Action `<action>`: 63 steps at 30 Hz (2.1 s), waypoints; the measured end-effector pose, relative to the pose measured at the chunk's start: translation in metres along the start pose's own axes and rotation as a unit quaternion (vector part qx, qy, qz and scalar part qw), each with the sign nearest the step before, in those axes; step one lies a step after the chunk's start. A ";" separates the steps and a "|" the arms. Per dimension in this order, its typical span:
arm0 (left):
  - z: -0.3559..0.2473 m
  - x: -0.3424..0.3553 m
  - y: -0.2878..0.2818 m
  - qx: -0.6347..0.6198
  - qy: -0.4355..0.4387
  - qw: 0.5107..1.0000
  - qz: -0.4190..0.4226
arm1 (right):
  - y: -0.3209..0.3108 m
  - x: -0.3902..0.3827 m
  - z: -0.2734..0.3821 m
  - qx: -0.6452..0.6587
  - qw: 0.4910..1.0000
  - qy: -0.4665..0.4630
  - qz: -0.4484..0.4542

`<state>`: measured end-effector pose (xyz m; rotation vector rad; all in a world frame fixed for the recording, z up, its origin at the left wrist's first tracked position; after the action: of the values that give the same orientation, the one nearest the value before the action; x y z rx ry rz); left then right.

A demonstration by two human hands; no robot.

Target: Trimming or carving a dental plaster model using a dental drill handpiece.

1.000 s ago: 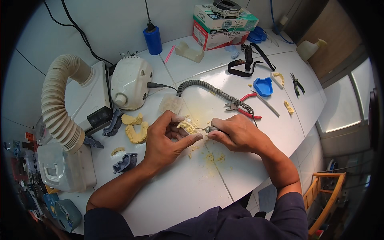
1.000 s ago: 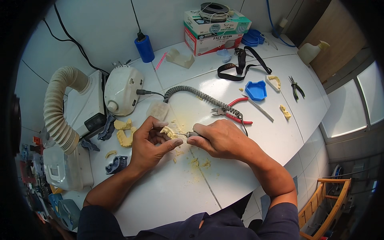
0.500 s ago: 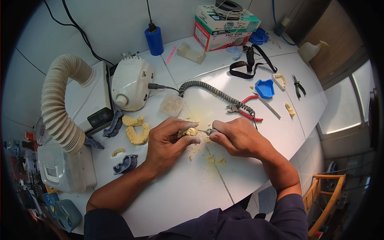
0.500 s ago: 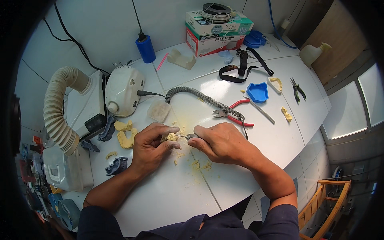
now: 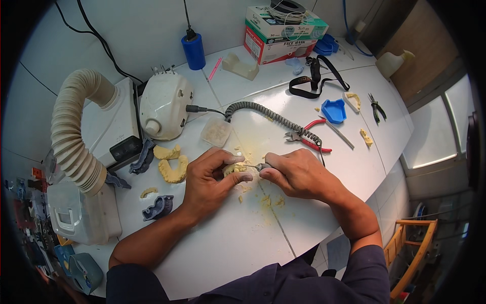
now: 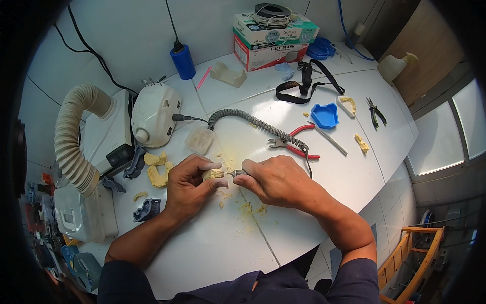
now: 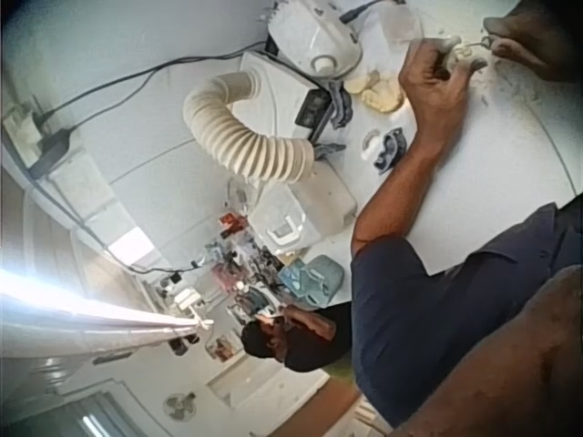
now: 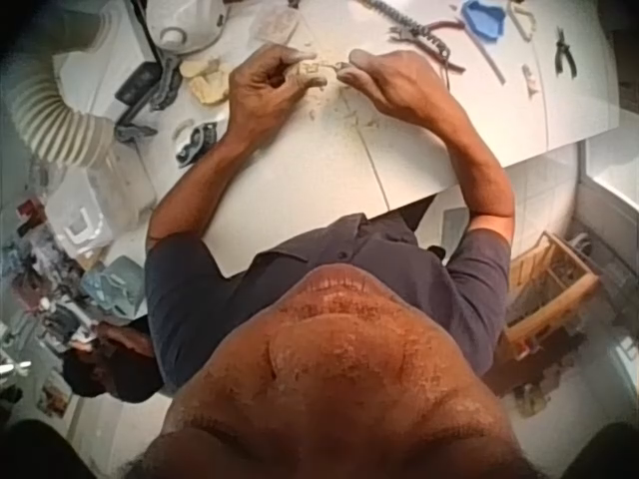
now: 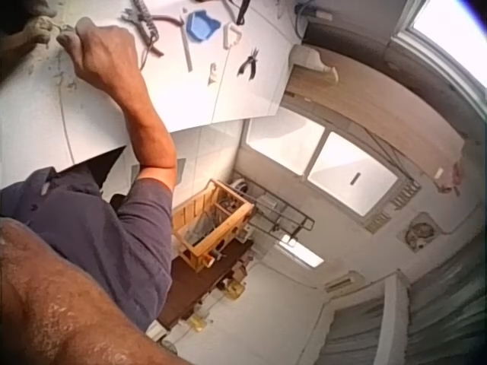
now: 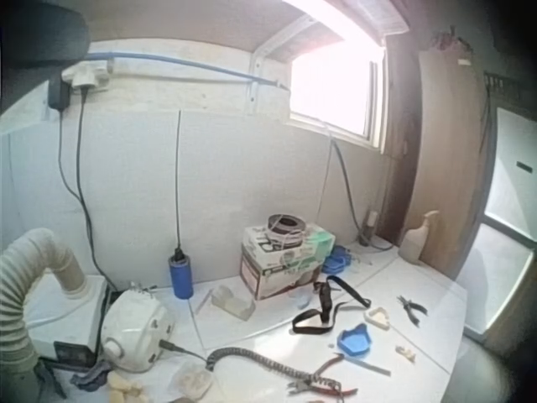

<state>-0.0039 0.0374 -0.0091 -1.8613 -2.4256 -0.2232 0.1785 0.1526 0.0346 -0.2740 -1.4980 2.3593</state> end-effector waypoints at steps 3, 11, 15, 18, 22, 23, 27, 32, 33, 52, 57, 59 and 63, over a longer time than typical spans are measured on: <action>0.000 0.000 -0.001 -0.002 -0.016 1.000 0.004 | 0.002 0.001 -0.001 0.003 1.000 0.003 0.013; 0.000 -0.001 -0.002 0.010 -0.008 1.000 0.003 | 0.003 0.002 -0.001 0.000 1.000 0.003 0.016; -0.003 0.001 -0.004 0.066 -0.022 0.997 0.041 | 0.001 0.001 0.000 -0.004 1.000 0.004 0.015; -0.002 0.000 -0.004 0.058 -0.013 0.997 0.041 | 0.002 0.001 0.000 -0.001 1.000 0.000 0.014; -0.002 0.000 -0.004 0.064 -0.015 0.997 0.043 | 0.003 0.002 0.000 -0.005 1.000 0.001 0.013; -0.002 0.000 -0.004 0.064 -0.012 0.997 0.044 | 0.003 0.002 0.001 -0.004 1.000 0.000 0.013; -0.002 0.000 -0.004 0.052 -0.021 0.998 0.041 | 0.002 0.001 -0.001 -0.003 1.000 0.001 0.011; -0.004 0.000 -0.004 0.069 -0.015 0.997 0.041 | 0.003 0.001 -0.001 -0.005 1.000 0.007 0.019; -0.004 0.000 -0.004 0.069 -0.015 0.997 0.041 | 0.003 0.001 -0.001 -0.005 1.000 0.007 0.019; -0.005 0.000 -0.003 0.058 -0.013 0.998 0.026 | 0.001 0.001 -0.001 -0.011 1.000 0.003 0.017; -0.003 0.000 -0.002 0.057 -0.035 0.997 0.041 | 0.002 0.001 -0.001 -0.015 1.000 0.003 0.017; -0.006 0.000 -0.002 0.082 -0.028 0.995 0.047 | 0.000 0.001 0.001 -0.018 1.000 0.007 0.016; -0.007 0.001 -0.002 0.097 -0.038 0.994 0.040 | -0.002 0.000 -0.005 0.008 1.000 0.003 0.006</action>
<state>-0.0059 0.0370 -0.0021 -1.9064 -2.3176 0.0862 0.1802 0.1582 0.0345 -0.2869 -1.4795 2.3769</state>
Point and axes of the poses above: each hand's wrist, its own x-axis towards the middle knuckle, its own y-axis out of the palm, z = x × y, the point moved 4 cm from there along x, towards the middle knuckle, and after that the axes turned 4 degrees about -x, right-handed, at the moved point
